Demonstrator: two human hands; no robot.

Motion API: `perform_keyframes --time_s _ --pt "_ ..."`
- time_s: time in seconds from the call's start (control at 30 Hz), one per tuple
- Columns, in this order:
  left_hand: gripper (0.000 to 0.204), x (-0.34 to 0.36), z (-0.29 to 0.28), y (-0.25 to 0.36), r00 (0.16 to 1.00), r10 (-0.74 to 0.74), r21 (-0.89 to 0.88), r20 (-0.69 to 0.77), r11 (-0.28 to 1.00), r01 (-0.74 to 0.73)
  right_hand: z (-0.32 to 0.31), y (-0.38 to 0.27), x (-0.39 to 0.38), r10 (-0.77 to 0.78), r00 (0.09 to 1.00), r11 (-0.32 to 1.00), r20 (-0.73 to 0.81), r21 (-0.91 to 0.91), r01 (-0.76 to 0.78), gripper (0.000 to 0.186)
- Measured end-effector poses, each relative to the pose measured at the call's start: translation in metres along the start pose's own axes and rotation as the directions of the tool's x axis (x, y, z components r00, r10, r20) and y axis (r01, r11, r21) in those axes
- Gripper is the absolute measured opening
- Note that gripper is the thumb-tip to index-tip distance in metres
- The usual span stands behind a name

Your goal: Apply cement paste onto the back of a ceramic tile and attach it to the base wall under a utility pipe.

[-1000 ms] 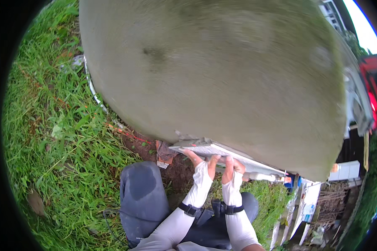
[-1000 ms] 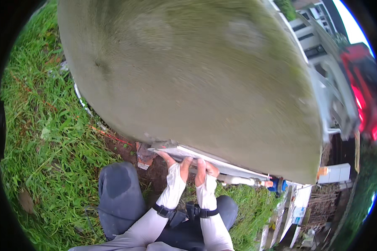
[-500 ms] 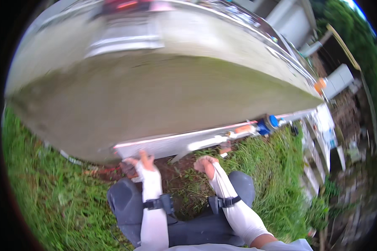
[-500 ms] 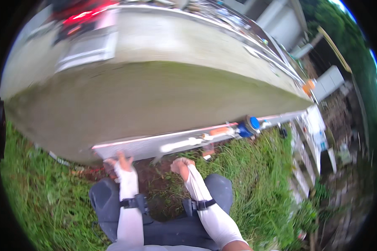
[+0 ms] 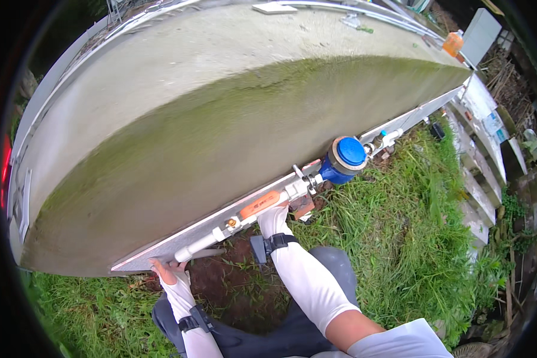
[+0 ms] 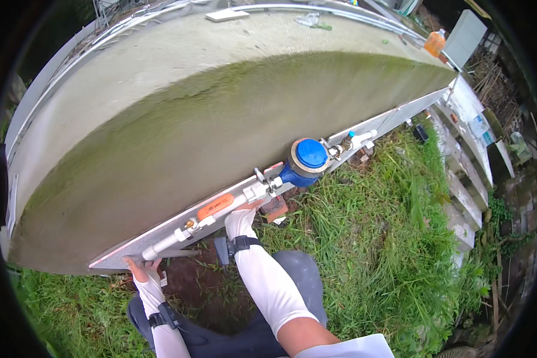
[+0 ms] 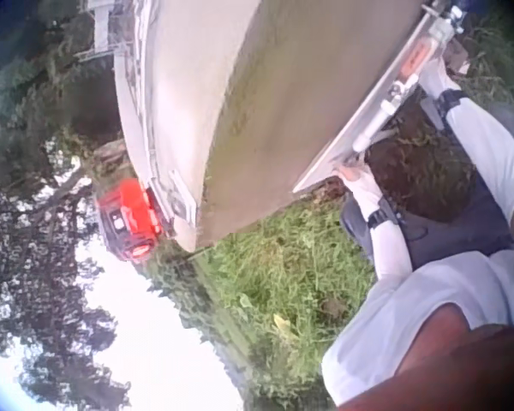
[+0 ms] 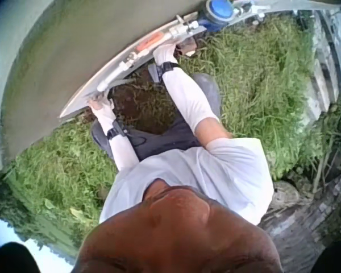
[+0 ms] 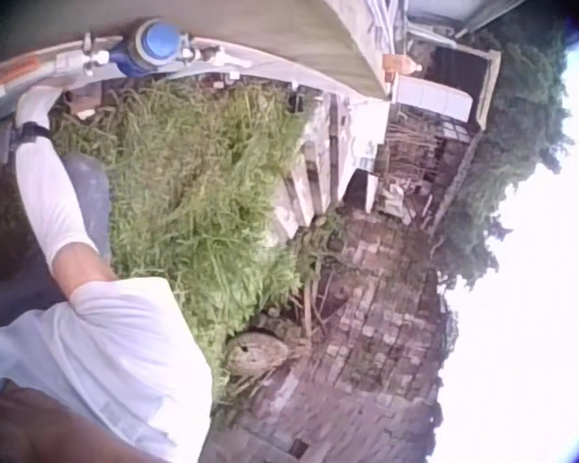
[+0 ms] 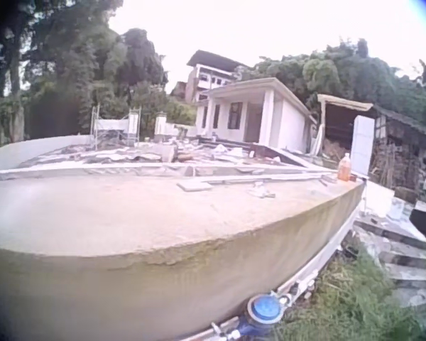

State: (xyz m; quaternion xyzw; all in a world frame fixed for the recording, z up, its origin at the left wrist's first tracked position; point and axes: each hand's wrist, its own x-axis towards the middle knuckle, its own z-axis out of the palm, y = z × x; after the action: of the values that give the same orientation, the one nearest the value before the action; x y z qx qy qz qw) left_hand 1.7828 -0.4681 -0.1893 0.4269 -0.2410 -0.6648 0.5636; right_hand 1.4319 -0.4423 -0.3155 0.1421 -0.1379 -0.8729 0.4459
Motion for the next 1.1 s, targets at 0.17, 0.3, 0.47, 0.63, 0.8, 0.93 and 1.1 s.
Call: perform_keyframes --time_s 0.17,0.3,0.47,0.63,0.8,0.93,1.1 --pt "0.091 0.001 -0.001 0.001 0.993 -0.046 0.008 0.107 0.999 0.045 -0.01 0.016 -0.014 -0.266 0.951 0.747 -0.157 -0.657 0.101 0.024" --pt "0.094 0.004 -0.011 0.004 0.995 -0.095 0.033 0.031 0.995 0.094 0.005 0.026 -0.032 -0.228 0.957 0.716 -0.179 -0.697 0.04 0.022" --pt "0.086 0.01 -0.026 0.001 0.983 -0.146 -0.161 0.111 0.973 0.163 0.014 0.025 -0.047 -0.215 0.957 0.639 -0.196 -0.769 -0.013 0.021" --pt "0.088 0.014 -0.036 0.0 0.991 -0.089 -0.094 0.096 0.991 0.098 0.02 0.024 -0.059 -0.192 0.963 0.539 -0.191 -0.841 -0.059 0.019" --pt "0.088 0.011 -0.021 0.005 0.973 -0.159 -0.008 0.168 0.987 0.162 0.026 0.03 -0.056 -0.204 0.966 0.434 -0.156 -0.899 -0.054 0.018" --pt "0.084 0.001 0.004 -0.002 1.0 0.01 0.214 0.029 0.977 -0.016 0.031 0.036 -0.052 -0.229 0.965 0.384 -0.13 -0.923 -0.033 0.017" --pt "0.08 0.0 0.008 0.0 0.996 0.075 0.152 -0.04 0.986 -0.068 0.034 0.043 -0.049 -0.276 0.957 0.331 -0.094 -0.944 0.003 0.017"
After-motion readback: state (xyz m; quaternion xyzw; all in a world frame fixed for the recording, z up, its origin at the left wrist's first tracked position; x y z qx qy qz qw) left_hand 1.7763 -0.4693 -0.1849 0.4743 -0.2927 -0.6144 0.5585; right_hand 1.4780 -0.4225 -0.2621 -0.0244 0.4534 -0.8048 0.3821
